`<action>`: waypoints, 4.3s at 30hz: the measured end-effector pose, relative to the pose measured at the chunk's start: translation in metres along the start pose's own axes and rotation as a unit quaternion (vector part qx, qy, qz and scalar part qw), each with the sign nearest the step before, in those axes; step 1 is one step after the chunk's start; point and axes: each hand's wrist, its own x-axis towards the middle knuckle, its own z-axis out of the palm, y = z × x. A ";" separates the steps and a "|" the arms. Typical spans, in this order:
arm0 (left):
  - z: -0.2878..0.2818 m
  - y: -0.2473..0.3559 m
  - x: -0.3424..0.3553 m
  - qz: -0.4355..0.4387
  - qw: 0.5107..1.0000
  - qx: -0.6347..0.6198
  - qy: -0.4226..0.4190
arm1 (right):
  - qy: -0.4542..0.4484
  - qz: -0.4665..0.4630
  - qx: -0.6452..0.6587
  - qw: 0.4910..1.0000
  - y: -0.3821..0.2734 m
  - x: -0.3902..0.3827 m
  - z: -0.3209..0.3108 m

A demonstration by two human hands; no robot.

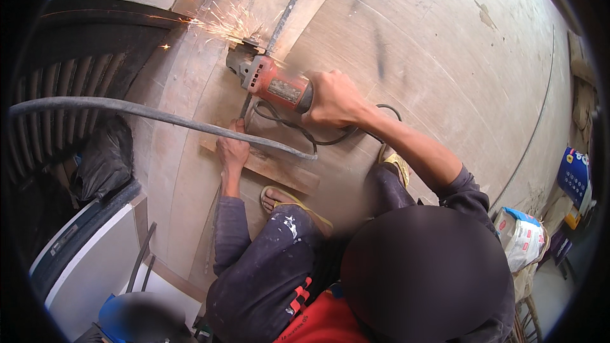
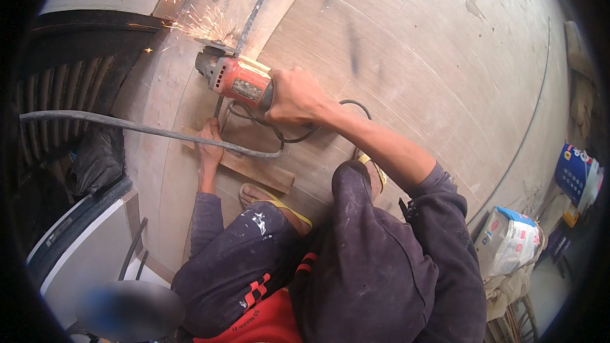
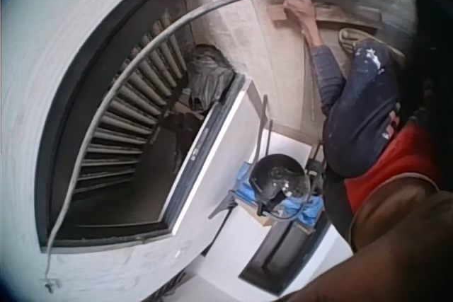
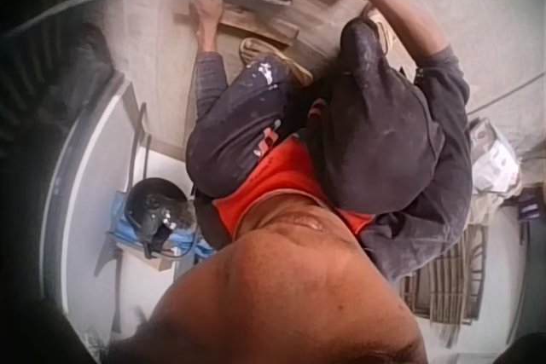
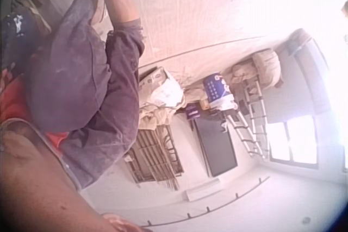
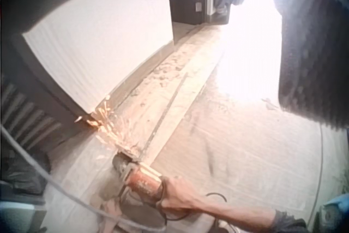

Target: The person uses an angle grinder to cut a long metal rod into shorter pieces. They position the rod on wooden supports, cut it while sparks fly, and then move the cut pieces aside.

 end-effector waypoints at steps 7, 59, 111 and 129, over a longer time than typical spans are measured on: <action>-0.002 0.003 0.000 -0.010 1.000 0.006 -0.006 | 0.005 -0.006 -0.010 1.000 0.001 0.001 0.001; -0.013 0.018 0.003 -0.002 0.999 0.038 0.005 | -0.010 0.018 -0.033 0.999 -0.006 0.009 0.001; -0.010 0.002 0.007 0.001 0.999 0.004 -0.037 | 0.000 0.022 0.004 1.000 -0.004 -0.002 0.006; -0.013 0.006 0.008 -0.004 0.999 0.008 -0.041 | 0.001 0.024 0.002 1.000 -0.003 -0.001 0.007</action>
